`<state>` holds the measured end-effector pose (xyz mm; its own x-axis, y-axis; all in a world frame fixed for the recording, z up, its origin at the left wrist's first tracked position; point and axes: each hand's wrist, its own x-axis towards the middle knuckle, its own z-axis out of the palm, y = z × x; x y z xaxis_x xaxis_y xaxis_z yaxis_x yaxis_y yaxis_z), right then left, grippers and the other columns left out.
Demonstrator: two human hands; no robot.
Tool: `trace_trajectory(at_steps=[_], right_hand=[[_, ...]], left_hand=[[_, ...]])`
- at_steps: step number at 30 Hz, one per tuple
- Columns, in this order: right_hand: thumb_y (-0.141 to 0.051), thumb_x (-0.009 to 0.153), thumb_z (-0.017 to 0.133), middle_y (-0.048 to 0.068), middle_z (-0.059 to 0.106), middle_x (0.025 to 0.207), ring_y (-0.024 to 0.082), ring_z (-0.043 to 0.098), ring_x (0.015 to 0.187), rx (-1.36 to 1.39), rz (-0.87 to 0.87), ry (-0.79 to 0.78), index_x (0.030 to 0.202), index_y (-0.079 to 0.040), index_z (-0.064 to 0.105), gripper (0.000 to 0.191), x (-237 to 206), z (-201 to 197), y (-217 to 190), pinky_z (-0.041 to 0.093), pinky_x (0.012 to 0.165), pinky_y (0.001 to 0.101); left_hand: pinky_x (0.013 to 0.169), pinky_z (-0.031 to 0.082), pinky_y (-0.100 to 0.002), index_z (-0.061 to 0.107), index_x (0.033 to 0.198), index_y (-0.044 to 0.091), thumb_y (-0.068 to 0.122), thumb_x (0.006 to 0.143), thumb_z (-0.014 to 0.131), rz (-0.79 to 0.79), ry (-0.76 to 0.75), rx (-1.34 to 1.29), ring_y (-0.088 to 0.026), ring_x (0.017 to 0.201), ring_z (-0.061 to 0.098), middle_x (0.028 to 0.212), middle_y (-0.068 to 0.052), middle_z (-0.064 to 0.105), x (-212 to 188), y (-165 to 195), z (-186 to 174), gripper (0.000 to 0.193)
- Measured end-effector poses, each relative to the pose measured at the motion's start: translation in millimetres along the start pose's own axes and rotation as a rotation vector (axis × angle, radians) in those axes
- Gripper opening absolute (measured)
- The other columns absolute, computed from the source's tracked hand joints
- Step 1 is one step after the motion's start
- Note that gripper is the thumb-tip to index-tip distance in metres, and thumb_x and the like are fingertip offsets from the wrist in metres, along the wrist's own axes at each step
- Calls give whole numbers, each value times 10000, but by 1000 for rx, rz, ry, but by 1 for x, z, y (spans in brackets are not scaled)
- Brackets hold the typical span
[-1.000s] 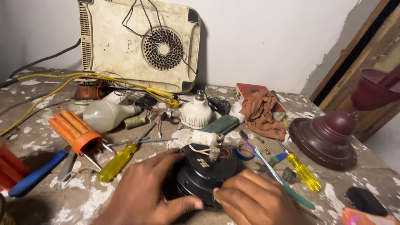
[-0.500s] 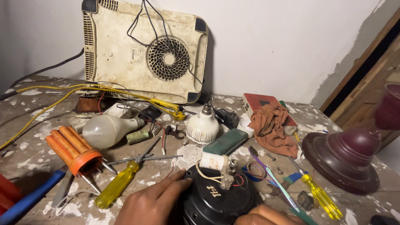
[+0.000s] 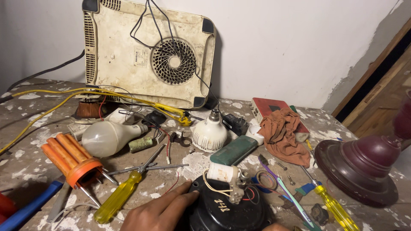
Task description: The person assembles a circular electromechanical device by aligning and joining two metal halves, inserting a central white component, and securing it with screws. They use a yellow screwdriver to tighten the screws and adjust the internal wiring.
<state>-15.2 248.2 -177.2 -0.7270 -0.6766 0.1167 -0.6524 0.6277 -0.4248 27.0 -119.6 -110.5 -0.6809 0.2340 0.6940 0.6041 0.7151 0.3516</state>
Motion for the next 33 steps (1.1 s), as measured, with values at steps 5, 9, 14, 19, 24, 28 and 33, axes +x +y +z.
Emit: trace_trajectory(at_steps=[5,9,14,19,24,28,33], right_hand=[[-212,1004,461,-83,718,910,27,679,910,-3,8,-6,941,-138,708,265,4,7,6,520,846,191],[-216,1004,462,-80,710,906,28,678,909,-7,7,-10,938,-138,705,264,4,13,10,520,847,192],[-223,1004,463,-76,699,902,30,678,907,-13,7,-11,935,-138,702,263,5,16,9,519,848,194],[-229,1004,464,-72,688,898,31,677,905,-18,3,-11,931,-138,699,262,7,15,6,519,849,195],[-235,1004,465,-69,678,894,33,677,903,-24,-8,-6,928,-138,695,261,10,15,2,518,850,196],[-240,1005,466,-65,669,891,34,676,901,-26,-13,-3,925,-138,693,261,9,14,0,518,851,197],[-246,1005,467,-62,658,887,36,676,900,-29,-18,-1,922,-138,690,261,7,13,-2,517,852,199]], left_hand=[[861,602,-400,775,1178,191,143,864,659,2,24,14,-281,1114,736,1303,-129,731,-2,0,3,338],[820,607,-410,781,1132,160,122,823,672,-16,-8,-10,-303,1079,735,1301,-155,724,0,0,0,330],[820,610,-407,773,1151,154,125,821,679,-15,-10,-25,-306,1087,733,1275,-156,720,3,3,-3,345],[851,596,-426,784,1138,164,101,798,698,-79,-41,-93,-332,1166,709,1336,-130,717,3,7,-8,356],[831,612,-394,766,998,145,81,776,720,-97,1,-102,-297,1104,736,1295,-75,736,1,12,-9,236],[805,619,-382,752,995,123,86,788,730,-53,17,-124,-290,1052,750,1265,-88,727,2,11,-10,211],[807,626,-369,756,992,130,85,793,729,-68,22,-126,-266,1047,762,1194,-57,738,-1,11,-9,206]])
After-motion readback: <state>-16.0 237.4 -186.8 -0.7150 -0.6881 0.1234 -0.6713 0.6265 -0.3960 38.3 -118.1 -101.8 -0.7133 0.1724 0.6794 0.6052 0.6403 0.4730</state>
